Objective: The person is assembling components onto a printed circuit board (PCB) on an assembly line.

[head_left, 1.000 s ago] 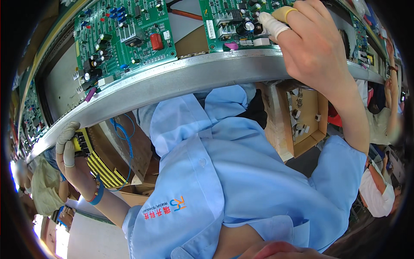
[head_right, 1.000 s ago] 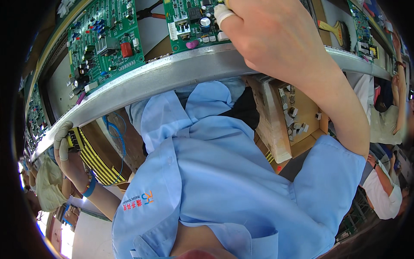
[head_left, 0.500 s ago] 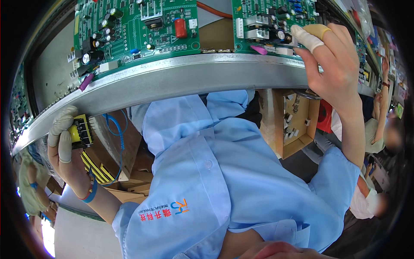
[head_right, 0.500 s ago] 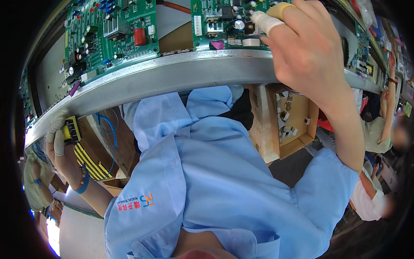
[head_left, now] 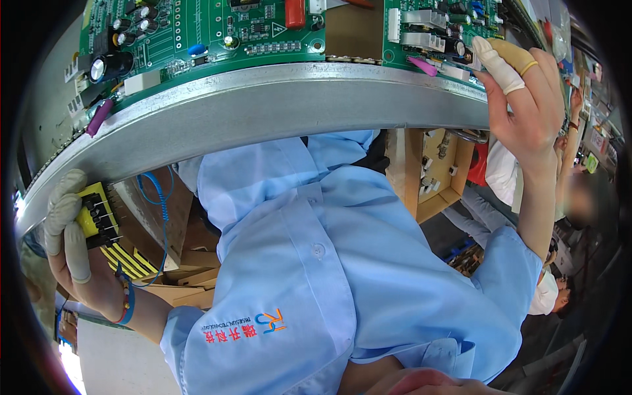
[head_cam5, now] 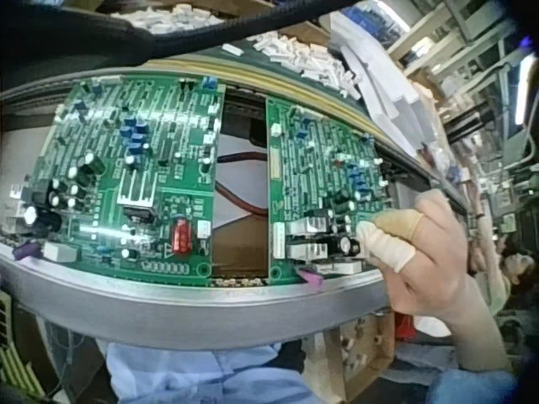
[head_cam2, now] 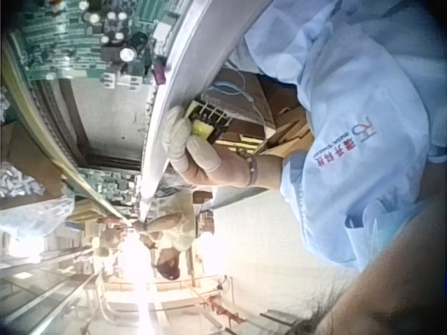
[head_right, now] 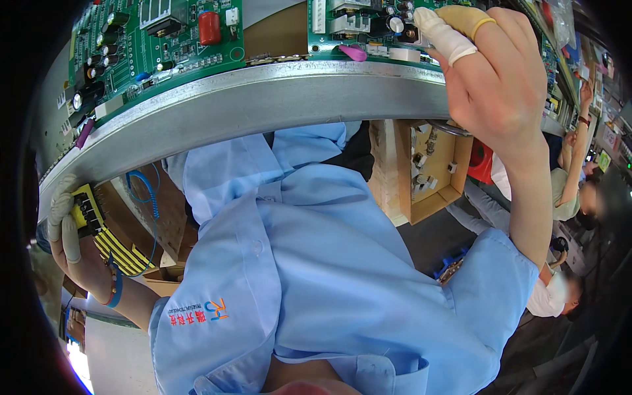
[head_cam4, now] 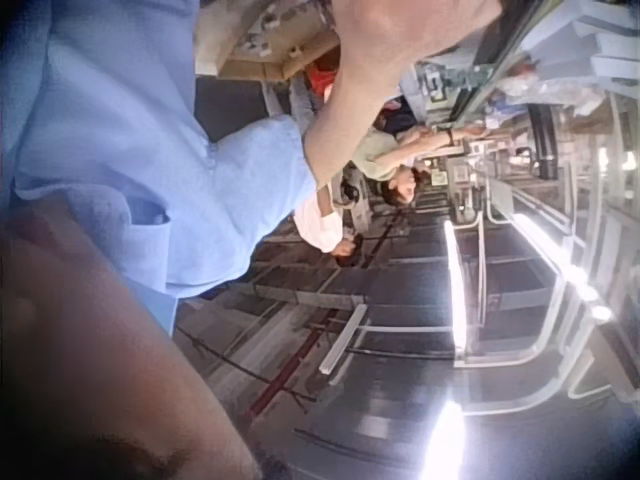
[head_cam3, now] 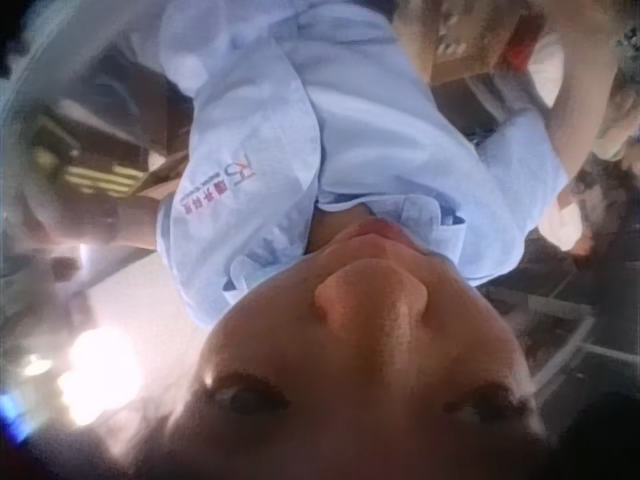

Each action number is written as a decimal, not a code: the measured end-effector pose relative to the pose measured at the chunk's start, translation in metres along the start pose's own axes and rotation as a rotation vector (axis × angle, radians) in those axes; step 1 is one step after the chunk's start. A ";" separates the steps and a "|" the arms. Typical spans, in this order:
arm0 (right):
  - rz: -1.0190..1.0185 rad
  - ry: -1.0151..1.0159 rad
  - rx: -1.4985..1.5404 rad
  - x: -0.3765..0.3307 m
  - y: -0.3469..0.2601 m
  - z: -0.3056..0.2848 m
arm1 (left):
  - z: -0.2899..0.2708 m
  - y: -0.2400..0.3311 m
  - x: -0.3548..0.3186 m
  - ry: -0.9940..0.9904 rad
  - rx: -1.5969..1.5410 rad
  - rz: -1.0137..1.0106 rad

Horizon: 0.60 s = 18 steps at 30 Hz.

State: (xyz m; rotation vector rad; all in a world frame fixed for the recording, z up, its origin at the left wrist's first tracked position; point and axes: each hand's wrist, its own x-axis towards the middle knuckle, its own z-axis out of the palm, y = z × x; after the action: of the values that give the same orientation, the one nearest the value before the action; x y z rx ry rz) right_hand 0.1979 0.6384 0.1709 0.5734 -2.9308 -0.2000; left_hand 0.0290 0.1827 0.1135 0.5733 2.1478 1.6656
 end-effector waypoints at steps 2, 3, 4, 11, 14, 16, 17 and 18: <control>-0.018 -0.022 0.009 -0.003 0.004 -0.002 | 0.000 -0.002 -0.002 0.031 -0.003 -0.008; -0.038 -0.030 0.020 -0.003 0.006 -0.003 | -0.001 -0.002 -0.004 0.054 0.023 -0.007; -0.041 -0.036 0.022 -0.002 0.005 -0.002 | -0.002 -0.001 -0.005 0.077 0.050 -0.006; 0.084 -0.020 -0.027 -0.006 -0.009 -0.003 | -0.013 -0.009 -0.006 0.032 0.048 0.027; 0.079 0.001 -0.049 -0.008 -0.011 -0.001 | -0.012 -0.010 -0.010 0.074 0.059 -0.002; 0.046 0.011 -0.076 -0.009 -0.010 -0.001 | -0.011 -0.010 -0.010 0.065 0.071 0.013; 0.059 0.019 -0.054 -0.009 -0.009 0.000 | -0.011 -0.010 -0.010 0.060 0.085 0.029; 0.073 0.027 -0.032 -0.009 -0.008 0.000 | -0.012 -0.009 -0.008 0.058 0.084 0.029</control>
State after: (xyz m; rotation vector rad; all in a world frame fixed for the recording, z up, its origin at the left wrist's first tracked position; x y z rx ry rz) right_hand 0.2092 0.6344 0.1688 0.4607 -2.9106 -0.2289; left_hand 0.0292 0.1666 0.1079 0.5889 2.2700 1.6328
